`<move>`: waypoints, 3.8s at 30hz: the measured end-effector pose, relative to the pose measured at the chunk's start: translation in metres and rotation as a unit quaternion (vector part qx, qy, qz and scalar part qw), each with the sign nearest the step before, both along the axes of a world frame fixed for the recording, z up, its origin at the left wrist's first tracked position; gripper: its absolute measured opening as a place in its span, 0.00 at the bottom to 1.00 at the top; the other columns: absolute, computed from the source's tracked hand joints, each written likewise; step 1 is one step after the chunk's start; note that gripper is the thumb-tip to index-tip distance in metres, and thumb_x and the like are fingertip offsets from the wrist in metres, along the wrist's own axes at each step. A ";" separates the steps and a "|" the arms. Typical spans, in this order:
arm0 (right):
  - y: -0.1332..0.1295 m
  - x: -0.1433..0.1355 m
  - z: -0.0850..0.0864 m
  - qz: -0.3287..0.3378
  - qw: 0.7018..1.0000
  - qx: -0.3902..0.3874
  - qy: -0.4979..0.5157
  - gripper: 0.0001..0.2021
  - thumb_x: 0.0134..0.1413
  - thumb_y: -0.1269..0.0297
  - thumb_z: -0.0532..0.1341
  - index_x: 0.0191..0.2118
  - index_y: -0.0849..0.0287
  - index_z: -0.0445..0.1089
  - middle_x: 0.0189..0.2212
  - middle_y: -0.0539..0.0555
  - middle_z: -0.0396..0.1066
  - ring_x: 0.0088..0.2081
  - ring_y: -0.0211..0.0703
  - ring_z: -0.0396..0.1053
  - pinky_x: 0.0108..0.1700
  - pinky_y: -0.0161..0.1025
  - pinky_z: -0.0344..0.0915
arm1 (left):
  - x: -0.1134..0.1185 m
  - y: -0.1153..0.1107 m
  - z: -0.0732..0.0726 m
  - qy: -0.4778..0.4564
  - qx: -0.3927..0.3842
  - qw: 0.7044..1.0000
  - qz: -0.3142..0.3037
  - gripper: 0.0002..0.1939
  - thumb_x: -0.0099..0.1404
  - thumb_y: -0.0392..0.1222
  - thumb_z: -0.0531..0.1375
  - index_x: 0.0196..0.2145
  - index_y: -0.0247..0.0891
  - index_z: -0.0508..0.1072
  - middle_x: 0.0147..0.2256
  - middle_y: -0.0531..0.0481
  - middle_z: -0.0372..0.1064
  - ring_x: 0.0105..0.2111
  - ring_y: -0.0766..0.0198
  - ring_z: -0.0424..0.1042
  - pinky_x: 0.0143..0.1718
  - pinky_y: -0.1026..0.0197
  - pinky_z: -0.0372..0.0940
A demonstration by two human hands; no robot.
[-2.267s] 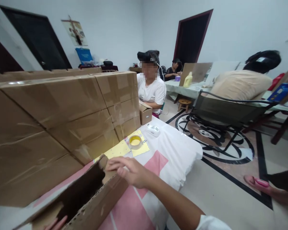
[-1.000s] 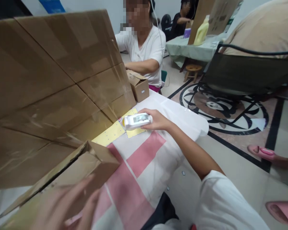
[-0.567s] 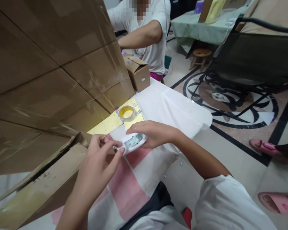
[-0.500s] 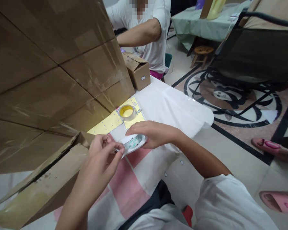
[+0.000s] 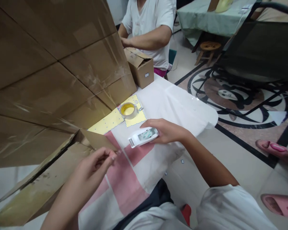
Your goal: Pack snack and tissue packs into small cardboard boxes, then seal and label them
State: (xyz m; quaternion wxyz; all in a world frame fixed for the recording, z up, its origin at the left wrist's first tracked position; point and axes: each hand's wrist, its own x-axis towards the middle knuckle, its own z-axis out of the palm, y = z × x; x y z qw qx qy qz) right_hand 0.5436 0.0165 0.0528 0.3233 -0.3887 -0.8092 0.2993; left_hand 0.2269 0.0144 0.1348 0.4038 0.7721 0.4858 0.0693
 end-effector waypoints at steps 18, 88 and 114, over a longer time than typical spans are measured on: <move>-0.083 -0.003 0.009 -0.017 0.972 -0.054 0.228 0.33 0.55 0.62 0.72 0.65 0.44 0.64 0.56 0.59 0.75 0.56 0.55 0.75 0.55 0.48 0.74 | -0.060 -0.023 -0.055 0.134 -0.035 0.990 -0.041 0.13 0.73 0.44 0.51 0.31 0.43 0.71 0.28 0.52 0.74 0.29 0.60 0.75 0.33 0.62 0.61; 0.106 -0.291 0.086 0.094 0.981 -0.020 -0.170 0.08 0.64 0.69 0.60 0.32 0.60 0.73 0.37 0.53 0.73 0.44 0.46 0.62 0.49 0.44 0.49 | -0.174 -0.015 -0.063 0.136 0.481 0.859 0.110 0.20 0.74 0.49 0.58 0.62 0.54 0.72 0.67 0.38 0.61 0.68 0.35 0.60 0.66 0.21 0.41; 0.099 -0.114 -0.022 -0.330 0.944 0.014 -0.021 0.08 0.58 0.59 0.61 0.32 0.57 0.70 0.23 0.49 0.66 0.26 0.40 0.62 0.31 0.39 0.58 | -0.165 -0.008 -0.049 0.088 0.528 0.844 0.040 0.18 0.69 0.40 0.65 0.56 0.41 0.75 0.54 0.47 0.78 0.57 0.50 0.75 0.72 0.32 0.43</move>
